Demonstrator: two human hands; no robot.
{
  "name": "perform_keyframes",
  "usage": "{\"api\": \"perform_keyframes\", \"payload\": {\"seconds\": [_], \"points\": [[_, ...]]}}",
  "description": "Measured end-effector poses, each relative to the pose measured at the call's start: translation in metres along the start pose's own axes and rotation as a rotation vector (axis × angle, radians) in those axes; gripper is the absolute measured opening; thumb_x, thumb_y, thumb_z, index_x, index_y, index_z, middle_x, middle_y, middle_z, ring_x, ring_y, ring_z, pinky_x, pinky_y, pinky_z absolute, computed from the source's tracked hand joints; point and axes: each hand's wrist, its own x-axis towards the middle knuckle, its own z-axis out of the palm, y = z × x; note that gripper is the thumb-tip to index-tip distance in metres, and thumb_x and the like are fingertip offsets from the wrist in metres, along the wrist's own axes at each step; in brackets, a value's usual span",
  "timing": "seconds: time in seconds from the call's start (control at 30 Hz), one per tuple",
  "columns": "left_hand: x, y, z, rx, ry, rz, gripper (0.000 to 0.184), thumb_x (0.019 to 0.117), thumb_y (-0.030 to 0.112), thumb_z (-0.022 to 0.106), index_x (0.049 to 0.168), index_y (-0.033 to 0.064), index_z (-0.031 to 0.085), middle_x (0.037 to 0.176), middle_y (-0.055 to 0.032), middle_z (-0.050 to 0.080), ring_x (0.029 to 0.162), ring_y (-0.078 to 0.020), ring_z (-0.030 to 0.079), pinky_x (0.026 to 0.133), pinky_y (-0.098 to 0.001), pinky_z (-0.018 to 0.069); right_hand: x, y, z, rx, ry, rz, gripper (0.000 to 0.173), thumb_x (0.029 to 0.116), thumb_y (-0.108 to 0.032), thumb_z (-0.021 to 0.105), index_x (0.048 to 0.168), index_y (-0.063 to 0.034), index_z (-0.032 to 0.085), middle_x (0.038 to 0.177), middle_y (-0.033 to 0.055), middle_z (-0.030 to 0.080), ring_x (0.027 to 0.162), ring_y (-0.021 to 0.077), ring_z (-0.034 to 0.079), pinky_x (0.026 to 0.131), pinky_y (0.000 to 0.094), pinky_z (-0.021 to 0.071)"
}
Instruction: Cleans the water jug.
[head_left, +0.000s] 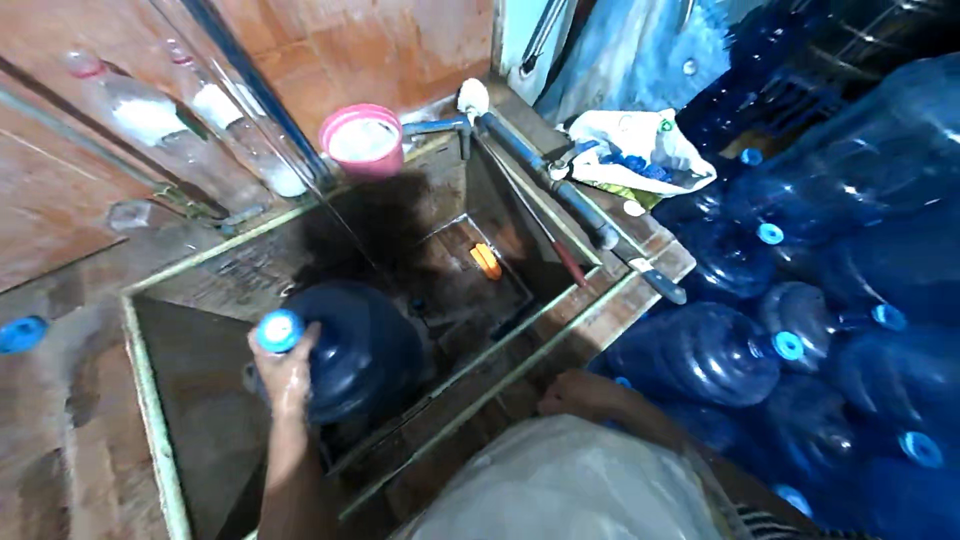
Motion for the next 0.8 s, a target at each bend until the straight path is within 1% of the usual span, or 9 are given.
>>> {"api": "perform_keyframes", "payload": {"seconds": [0.17, 0.27, 0.37, 0.43, 0.5, 0.6, 0.63, 0.7, 0.8], "points": [[-0.038, 0.005, 0.003, 0.008, 0.071, -0.120, 0.062, 0.1031, 0.024, 0.054, 0.152, -0.0073, 0.030, 0.145, -0.0236, 0.048, 0.127, -0.0125, 0.053, 0.107, -0.0261, 0.0431, -0.002, 0.004, -0.023, -0.049, -0.114, -0.031, 0.047, 0.1118, -0.030, 0.043, 0.118, 0.0089, 0.068, 0.117, 0.0323, 0.067, 0.116, 0.0469, 0.063, 0.102, 0.0616, 0.0438], [-0.029, 0.007, 0.002, -0.053, 0.116, -0.217, 0.045, 0.1033, 0.024, 0.053, 0.141, 0.0000, 0.047, 0.125, -0.0084, 0.060, 0.107, -0.0052, 0.060, 0.094, -0.0264, 0.0508, -0.002, 0.009, -0.051, -0.055, -0.131, -0.054, 0.043, 0.1105, -0.030, 0.046, 0.113, 0.0067, 0.070, 0.106, 0.0292, 0.069, 0.103, 0.0438, 0.066, 0.094, 0.0616, 0.0469], [-0.020, 0.000, -0.016, -0.166, -0.098, -0.194, 0.027, 0.1017, 0.021, 0.045, 0.124, 0.0108, 0.057, 0.107, 0.0047, 0.066, 0.097, -0.0028, 0.064, 0.087, -0.0240, 0.0546, 0.001, 0.007, -0.097, -0.090, 0.016, -0.095, 0.038, 0.1102, -0.027, 0.048, 0.120, 0.0029, 0.070, 0.110, 0.0269, 0.070, 0.106, 0.0420, 0.066, 0.097, 0.0610, 0.0476], [-0.010, -0.014, -0.032, -0.268, -0.375, -0.119, 0.025, 0.0977, 0.029, 0.048, 0.110, 0.0210, 0.068, 0.108, 0.0063, 0.073, 0.104, -0.0082, 0.067, 0.093, -0.0273, 0.0548, 0.014, 0.001, -0.128, -0.175, 0.130, -0.039, 0.038, 0.1109, -0.026, 0.045, 0.130, -0.0002, 0.066, 0.122, 0.0271, 0.067, 0.118, 0.0435, 0.063, 0.103, 0.0607, 0.0448], [-0.003, -0.009, -0.029, -0.261, -0.453, -0.099, 0.026, 0.0982, 0.032, 0.051, 0.105, 0.0203, 0.074, 0.108, 0.0043, 0.075, 0.106, -0.0108, 0.068, 0.096, -0.0291, 0.0540, 0.034, -0.012, -0.156, -0.301, 0.186, 0.067, 0.039, 0.1106, -0.024, 0.043, 0.137, -0.0024, 0.060, 0.131, 0.0277, 0.063, 0.127, 0.0457, 0.058, 0.107, 0.0618, 0.0416], [-0.011, 0.041, 0.007, 0.043, -0.198, -0.203, 0.023, 0.1008, 0.010, 0.051, 0.112, -0.0025, 0.066, 0.106, -0.0012, 0.069, 0.096, -0.0012, 0.063, 0.090, -0.0213, 0.0519, 0.065, -0.032, -0.185, -0.397, 0.155, 0.059, 0.038, 0.1095, -0.021, 0.046, 0.137, 0.0018, 0.059, 0.132, 0.0316, 0.061, 0.127, 0.0503, 0.056, 0.105, 0.0660, 0.0416], [-0.012, 0.056, 0.024, 0.118, -0.105, -0.234, 0.019, 0.1022, 0.008, 0.053, 0.107, -0.0041, 0.067, 0.099, -0.0003, 0.068, 0.088, 0.0017, 0.061, 0.083, -0.0185, 0.0508, 0.077, -0.036, -0.195, -0.413, 0.133, 0.010, 0.037, 0.1094, -0.020, 0.046, 0.137, 0.0020, 0.059, 0.131, 0.0317, 0.062, 0.126, 0.0502, 0.057, 0.105, 0.0659, 0.0415], [-0.018, 0.062, 0.056, 0.162, 0.076, -0.204, 0.018, 0.1012, 0.008, 0.056, 0.086, 0.0005, 0.063, 0.077, 0.0070, 0.062, 0.070, 0.0060, 0.056, 0.069, -0.0151, 0.0490, 0.106, -0.042, -0.212, -0.432, 0.106, -0.068, 0.037, 0.1089, -0.017, 0.047, 0.137, 0.0035, 0.059, 0.132, 0.0322, 0.061, 0.126, 0.0502, 0.056, 0.106, 0.0655, 0.0416], [-0.019, 0.052, 0.068, 0.101, 0.095, -0.087, 0.025, 0.0966, 0.008, 0.060, 0.072, 0.0104, 0.059, 0.068, 0.0127, 0.062, 0.066, 0.0066, 0.060, 0.066, -0.0151, 0.0519, 0.146, -0.057, -0.247, -0.438, 0.178, -0.052, 0.035, 0.1066, -0.015, 0.053, 0.136, 0.0034, 0.059, 0.134, 0.0289, 0.061, 0.126, 0.0473, 0.057, 0.104, 0.0651, 0.0439]]}}
